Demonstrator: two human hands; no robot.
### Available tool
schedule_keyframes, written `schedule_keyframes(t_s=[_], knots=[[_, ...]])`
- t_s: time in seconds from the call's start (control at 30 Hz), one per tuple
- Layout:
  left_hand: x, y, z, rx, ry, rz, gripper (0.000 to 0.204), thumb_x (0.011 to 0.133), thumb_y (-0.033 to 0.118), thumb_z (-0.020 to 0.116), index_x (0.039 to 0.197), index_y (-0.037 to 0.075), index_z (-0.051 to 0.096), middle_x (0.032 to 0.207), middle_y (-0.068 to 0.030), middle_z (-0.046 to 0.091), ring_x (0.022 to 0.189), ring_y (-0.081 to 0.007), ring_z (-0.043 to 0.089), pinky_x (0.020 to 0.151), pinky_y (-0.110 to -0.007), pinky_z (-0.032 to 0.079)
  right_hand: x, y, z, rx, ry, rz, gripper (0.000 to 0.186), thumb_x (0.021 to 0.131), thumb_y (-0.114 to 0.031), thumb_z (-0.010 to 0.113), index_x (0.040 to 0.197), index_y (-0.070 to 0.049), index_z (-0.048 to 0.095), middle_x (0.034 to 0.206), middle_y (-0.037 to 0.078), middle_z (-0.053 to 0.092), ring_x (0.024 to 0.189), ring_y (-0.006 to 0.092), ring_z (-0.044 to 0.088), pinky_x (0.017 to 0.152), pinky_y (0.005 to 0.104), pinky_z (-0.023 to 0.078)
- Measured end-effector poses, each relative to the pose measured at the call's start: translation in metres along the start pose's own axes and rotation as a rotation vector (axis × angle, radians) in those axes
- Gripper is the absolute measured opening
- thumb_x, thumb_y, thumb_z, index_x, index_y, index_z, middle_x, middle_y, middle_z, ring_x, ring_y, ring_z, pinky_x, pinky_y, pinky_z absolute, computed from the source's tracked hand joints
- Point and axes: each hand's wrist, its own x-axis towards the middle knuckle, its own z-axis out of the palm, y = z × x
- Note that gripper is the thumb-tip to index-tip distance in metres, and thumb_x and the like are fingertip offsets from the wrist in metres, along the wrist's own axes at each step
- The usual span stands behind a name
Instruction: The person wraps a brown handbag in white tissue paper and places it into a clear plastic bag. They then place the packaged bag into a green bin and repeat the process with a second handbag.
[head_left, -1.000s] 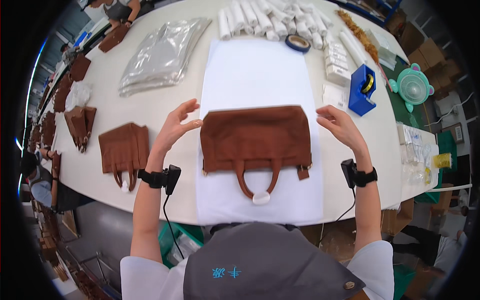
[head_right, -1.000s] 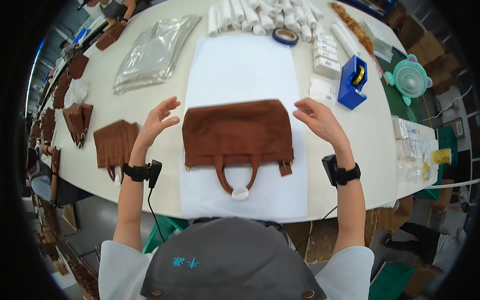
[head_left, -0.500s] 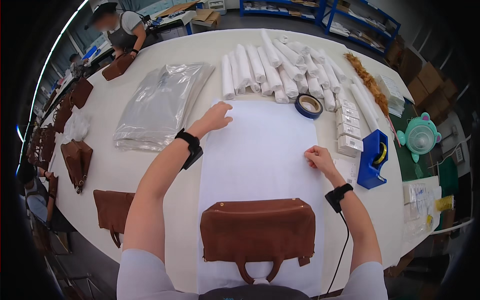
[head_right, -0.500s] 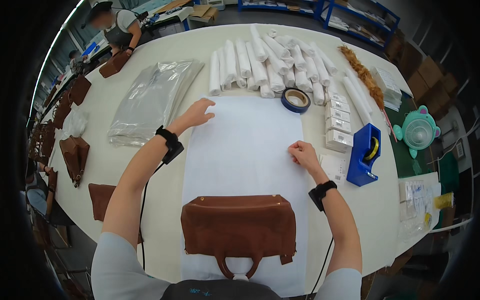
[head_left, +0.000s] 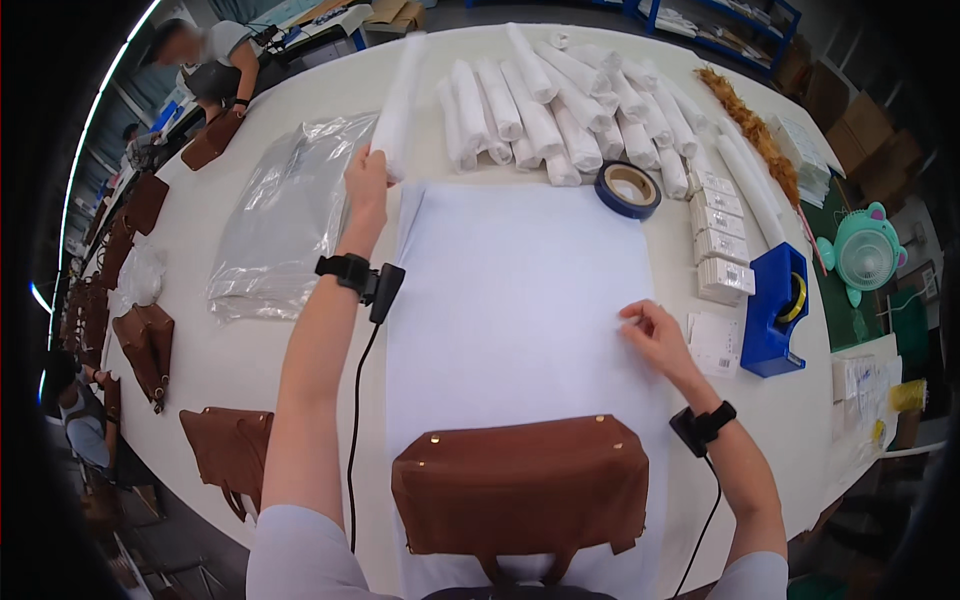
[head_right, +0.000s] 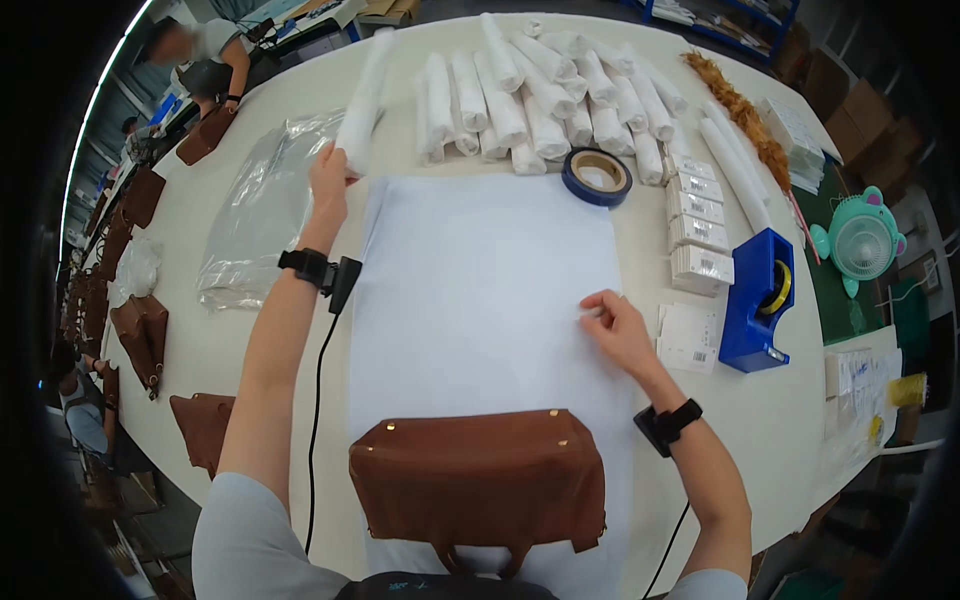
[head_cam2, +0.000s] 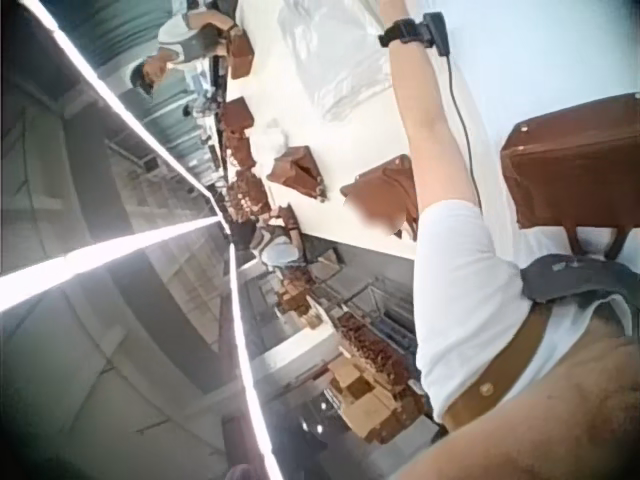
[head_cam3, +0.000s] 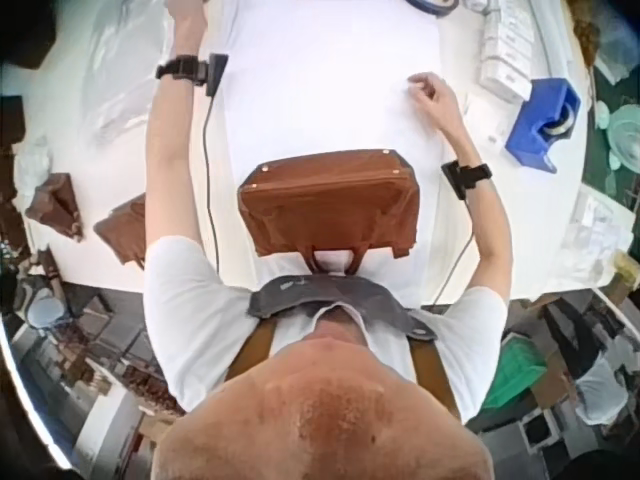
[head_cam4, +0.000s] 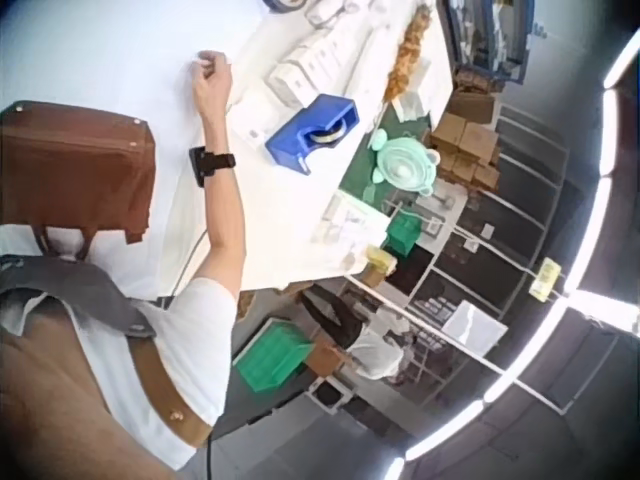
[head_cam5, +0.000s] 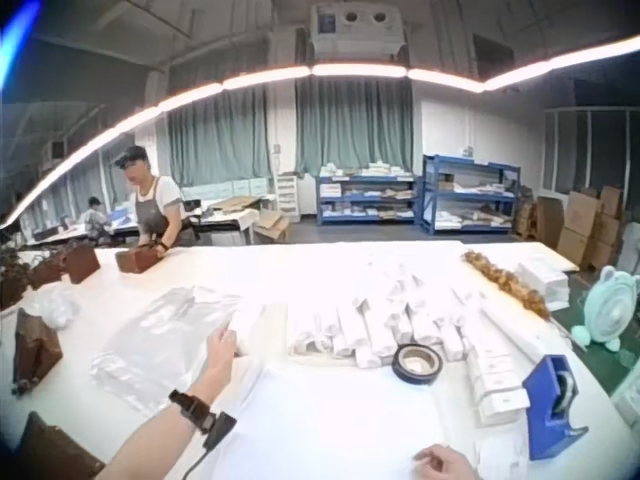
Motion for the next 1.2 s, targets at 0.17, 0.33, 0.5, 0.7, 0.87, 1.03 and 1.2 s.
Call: schedule_keyframes(t_s=[0.17,0.33,0.5,0.7,0.87,1.03,1.2], knots=[[-0.125,0.073,-0.086,-0.018,-0.64,-0.231,0.053,0.076,0.013,0.047,0.126,-0.002,0.055,0.099,-0.0053,0.063,0.079,-0.0106,0.057,0.07,-0.025,0.047,-0.009,-0.062,-0.026,0.695,-0.106,0.182,0.074,0.089,-0.038,0.062,0.146,-0.012,0.023,0.134,0.017,0.041,0.115,0.0266,0.053,0.093,0.038,0.045],[-0.212,0.057,-0.127,0.187,-1.088,-0.571,0.054,0.074,0.012,0.045,0.124,0.0,0.059,0.105,-0.0031,0.063,0.085,-0.0082,0.054,0.07,-0.018,0.042,-0.046,-0.074,-0.022,0.661,-0.365,0.241,0.08,0.086,-0.036,0.065,0.148,-0.015,0.02,0.144,0.017,0.033,0.122,0.025,0.047,0.096,0.0382,0.045],[-0.244,0.057,-0.143,0.211,-1.266,-0.504,0.052,0.08,0.02,0.052,0.128,0.001,0.055,0.116,-0.0117,0.062,0.106,-0.0193,0.055,0.094,-0.031,0.042,-0.096,-0.067,-0.013,0.407,-0.422,0.389,0.047,0.084,-0.023,0.067,0.125,-0.007,0.054,0.116,0.007,0.058,0.102,0.0186,0.057,0.09,0.0304,0.045],[-0.254,0.063,-0.139,0.098,-1.23,-0.428,0.048,0.086,0.029,0.06,0.127,0.004,0.056,0.113,-0.009,0.061,0.102,-0.0176,0.056,0.093,-0.031,0.041,-0.117,-0.089,-0.03,0.308,-0.376,0.304,0.037,0.085,-0.027,0.067,0.115,-0.006,0.058,0.104,0.004,0.06,0.087,0.0118,0.055,0.075,0.0266,0.045],[-0.241,0.071,-0.129,-0.05,-0.987,-0.369,0.046,0.086,0.03,0.064,0.124,0.005,0.057,0.11,-0.0071,0.061,0.1,-0.0151,0.056,0.092,-0.03,0.042,-0.104,-0.104,-0.037,0.313,-0.237,0.227,0.04,0.087,-0.029,0.065,0.12,-0.007,0.057,0.093,0.001,0.058,0.079,0.0093,0.051,0.067,0.0253,0.043],[-0.243,0.066,-0.133,0.03,-1.203,-0.425,0.052,0.082,0.028,0.07,0.127,0.006,0.056,0.115,-0.0085,0.061,0.107,-0.0174,0.055,0.096,-0.031,0.04,-0.099,-0.105,-0.031,0.274,-0.433,0.233,0.042,0.087,-0.025,0.066,0.123,-0.005,0.057,0.101,0.002,0.058,0.084,0.009,0.052,0.07,0.0244,0.044],[-0.259,0.058,-0.135,0.091,-1.293,-0.552,0.049,0.082,0.02,0.07,0.126,0.005,0.057,0.12,-0.0086,0.06,0.112,-0.0191,0.054,0.098,-0.031,0.039,-0.107,-0.095,-0.023,0.253,-0.531,0.359,0.04,0.086,-0.023,0.067,0.121,-0.004,0.061,0.109,0.005,0.062,0.097,0.0133,0.056,0.084,0.0264,0.046]])
